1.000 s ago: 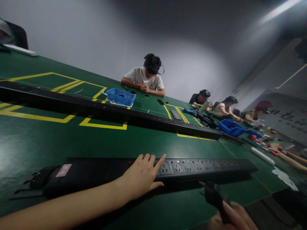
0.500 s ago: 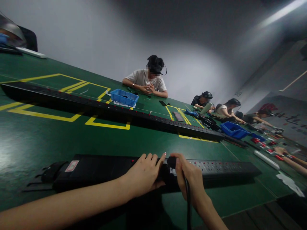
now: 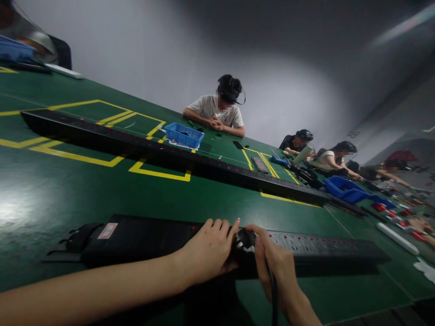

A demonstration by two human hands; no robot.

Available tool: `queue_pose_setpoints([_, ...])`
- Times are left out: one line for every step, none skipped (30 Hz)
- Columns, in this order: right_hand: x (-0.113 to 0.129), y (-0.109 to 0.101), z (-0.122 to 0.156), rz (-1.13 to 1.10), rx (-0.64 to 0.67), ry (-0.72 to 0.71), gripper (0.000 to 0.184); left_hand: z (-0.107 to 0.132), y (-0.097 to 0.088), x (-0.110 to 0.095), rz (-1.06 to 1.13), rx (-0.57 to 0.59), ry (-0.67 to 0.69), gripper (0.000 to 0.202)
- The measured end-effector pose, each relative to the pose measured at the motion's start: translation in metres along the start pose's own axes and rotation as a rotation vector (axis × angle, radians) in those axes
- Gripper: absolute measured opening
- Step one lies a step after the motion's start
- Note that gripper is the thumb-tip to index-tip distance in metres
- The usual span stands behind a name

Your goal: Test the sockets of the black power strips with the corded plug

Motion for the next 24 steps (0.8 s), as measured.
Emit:
queue_pose_setpoints([-0.007,-0.003,-0.001,0.011,0.022,0.010,0.029,0.000,-0.001,0.001,-0.002,-0.001,-0.006,0.077])
queue_pose_setpoints([-0.013,-0.008,-0.003,0.038,0.030,0.021,0.028,-0.001,-0.001,0.001,-0.003,-0.004,-0.014,0.078])
queue_pose_setpoints([-0.015,-0.013,-0.005,0.073,0.032,0.006,0.028,-0.001,-0.001,0.002,-0.001,-0.009,-0.019,0.078])
queue_pose_setpoints([-0.013,-0.017,-0.006,0.099,0.039,-0.029,0.028,-0.001,-0.001,0.001,0.000,-0.015,-0.018,0.078])
queue_pose_setpoints([-0.008,-0.018,-0.007,0.120,0.055,-0.071,0.029,-0.001,-0.001,0.001,0.000,-0.021,-0.015,0.078])
queue_pose_setpoints([-0.003,-0.018,-0.008,0.135,0.077,-0.112,0.030,0.000,-0.001,0.001,-0.002,-0.025,-0.011,0.077])
queue_pose_setpoints([0.002,-0.016,-0.008,0.141,0.101,-0.138,0.030,0.000,-0.001,0.000,-0.003,-0.027,-0.004,0.077])
queue_pose_setpoints([0.006,-0.013,-0.009,0.137,0.119,-0.147,0.031,0.000,-0.001,0.000,-0.005,-0.029,-0.001,0.077])
queue_pose_setpoints([0.008,-0.010,-0.010,0.124,0.130,-0.139,0.031,0.001,-0.001,0.000,-0.007,-0.029,0.000,0.077])
queue_pose_setpoints([0.008,-0.007,-0.011,0.099,0.143,-0.119,0.030,0.001,-0.001,0.000,-0.010,-0.028,-0.001,0.077])
queue_pose_setpoints([0.007,-0.005,-0.012,0.067,0.149,-0.098,0.030,0.001,-0.001,0.000,-0.013,-0.027,-0.001,0.077])
queue_pose_setpoints([0.007,-0.002,-0.013,0.034,0.159,-0.084,0.029,0.001,-0.001,0.000,-0.017,-0.025,0.002,0.077])
queue_pose_setpoints([0.007,0.001,-0.015,0.012,0.177,-0.078,0.029,0.001,-0.001,0.000,-0.022,-0.024,0.005,0.076])
queue_pose_setpoints([0.007,0.002,-0.016,0.004,0.196,-0.078,0.029,0.001,-0.002,0.000,-0.028,-0.023,0.008,0.076])
queue_pose_setpoints([0.008,0.004,-0.018,0.006,0.219,-0.081,0.029,0.001,-0.002,-0.001,-0.034,-0.023,0.010,0.075])
queue_pose_setpoints([0.009,0.004,-0.020,0.010,0.242,-0.084,0.029,0.001,-0.002,-0.001,-0.040,-0.026,0.011,0.075])
queue_pose_setpoints([0.010,0.004,-0.021,0.018,0.263,-0.083,0.028,0.001,-0.002,-0.001,-0.048,-0.030,0.012,0.075])
queue_pose_setpoints([0.010,0.005,-0.022,0.025,0.283,-0.078,0.028,0.001,-0.003,-0.001,-0.056,-0.035,0.014,0.075])
queue_pose_setpoints([0.011,0.005,-0.023,0.033,0.291,-0.071,0.027,0.001,-0.002,-0.002,-0.064,-0.040,0.016,0.075])
queue_pose_setpoints([0.012,0.007,-0.023,0.043,0.290,-0.065,0.027,0.001,-0.002,-0.002,-0.072,-0.046,0.018,0.075])
queue_pose_setpoints([0.013,0.008,-0.021,0.057,0.274,-0.062,0.027,0.002,-0.002,-0.002,-0.078,-0.050,0.019,0.075])
queue_pose_setpoints([0.015,0.010,-0.019,0.076,0.237,-0.066,0.027,0.002,-0.001,-0.002,-0.082,-0.052,0.018,0.074])
queue_pose_setpoints([0.017,0.012,-0.015,0.100,0.187,-0.076,0.029,0.002,-0.001,-0.002,-0.083,-0.054,0.015,0.074])
queue_pose_setpoints([0.019,0.013,-0.009,0.130,0.117,-0.093,0.030,0.002,-0.001,-0.002,-0.082,-0.055,0.010,0.074])
Point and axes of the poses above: each hand's wrist, its own z-axis away from the middle knuckle, its own y-axis out of the palm, x = y × z, the point moved 9 cm from there along -z, towards the middle knuckle, and after that the axes turned 15 degrees about -z, right-handed, at the moved point
